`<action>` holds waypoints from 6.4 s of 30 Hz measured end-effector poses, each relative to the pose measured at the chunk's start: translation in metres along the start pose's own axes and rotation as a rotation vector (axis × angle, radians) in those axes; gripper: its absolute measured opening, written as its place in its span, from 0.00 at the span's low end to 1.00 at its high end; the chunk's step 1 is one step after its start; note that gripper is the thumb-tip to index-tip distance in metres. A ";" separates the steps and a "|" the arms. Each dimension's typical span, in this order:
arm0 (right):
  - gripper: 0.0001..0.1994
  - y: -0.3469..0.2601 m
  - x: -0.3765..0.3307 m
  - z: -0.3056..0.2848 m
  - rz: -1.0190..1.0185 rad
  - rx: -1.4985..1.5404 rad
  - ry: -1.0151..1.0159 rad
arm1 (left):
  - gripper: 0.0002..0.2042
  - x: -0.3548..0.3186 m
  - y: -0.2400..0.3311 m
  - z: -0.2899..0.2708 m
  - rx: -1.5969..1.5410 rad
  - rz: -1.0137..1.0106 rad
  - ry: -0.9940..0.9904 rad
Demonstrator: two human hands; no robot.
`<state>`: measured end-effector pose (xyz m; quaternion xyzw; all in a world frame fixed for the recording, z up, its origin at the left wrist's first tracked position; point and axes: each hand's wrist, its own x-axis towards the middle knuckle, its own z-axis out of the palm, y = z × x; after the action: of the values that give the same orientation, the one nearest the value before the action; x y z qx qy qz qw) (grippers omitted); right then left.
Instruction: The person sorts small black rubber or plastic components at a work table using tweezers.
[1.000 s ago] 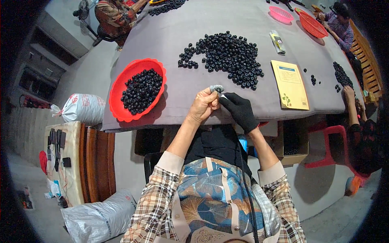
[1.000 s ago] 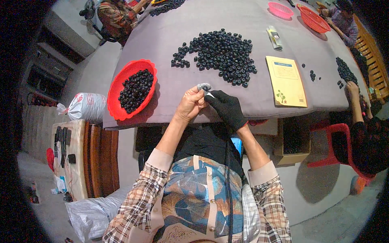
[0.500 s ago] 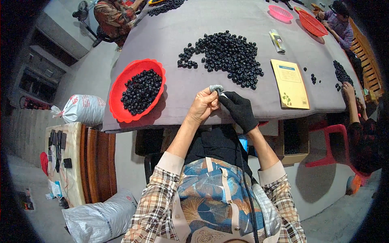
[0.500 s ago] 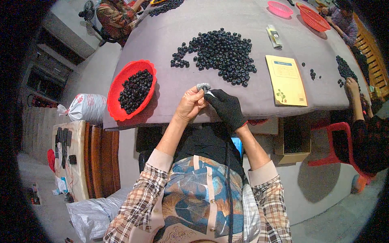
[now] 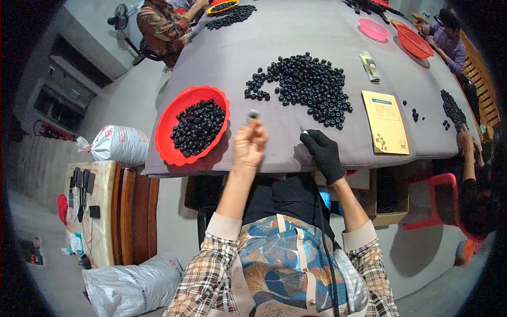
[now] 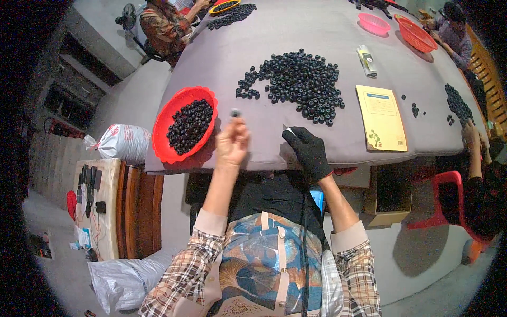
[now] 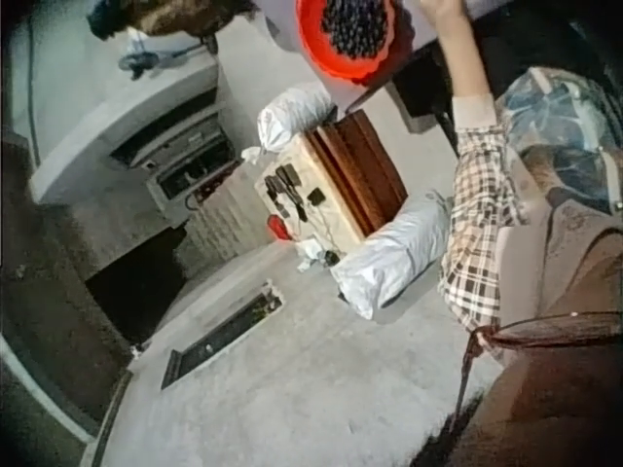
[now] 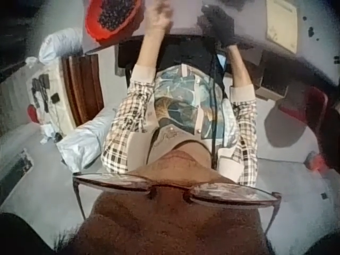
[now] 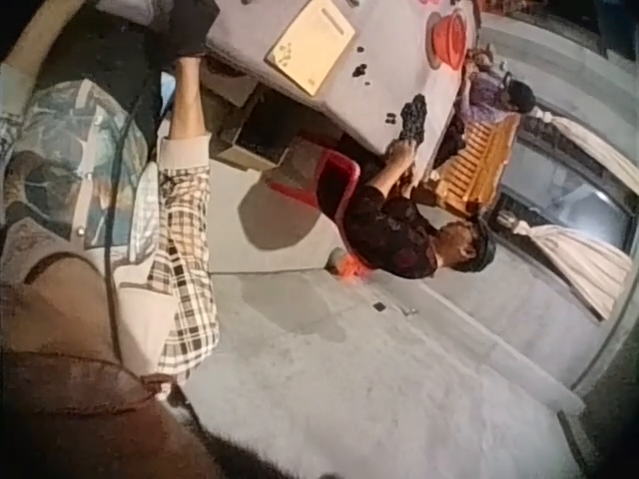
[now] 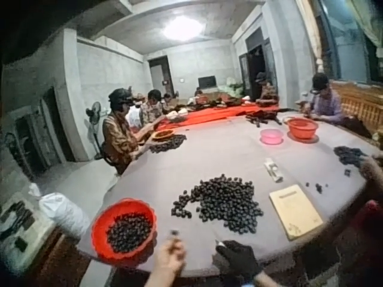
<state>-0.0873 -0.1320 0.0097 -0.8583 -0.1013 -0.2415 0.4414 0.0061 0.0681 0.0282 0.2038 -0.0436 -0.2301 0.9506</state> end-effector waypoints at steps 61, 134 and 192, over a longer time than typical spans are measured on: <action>0.12 -0.002 0.013 0.001 0.270 0.089 0.159 | 0.06 0.017 -0.070 0.023 1.000 -0.021 -0.234; 0.13 -0.014 0.001 -0.003 0.053 0.103 -0.036 | 0.06 0.016 -0.060 0.002 0.371 -0.237 -0.176; 0.18 0.000 0.003 -0.003 -0.065 -0.019 -0.020 | 0.05 0.014 -0.059 0.000 0.410 -0.246 -0.192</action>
<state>-0.0858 -0.1345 0.0127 -0.8610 -0.1312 -0.2478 0.4243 -0.0059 0.0134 0.0039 0.3732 -0.1542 -0.3487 0.8458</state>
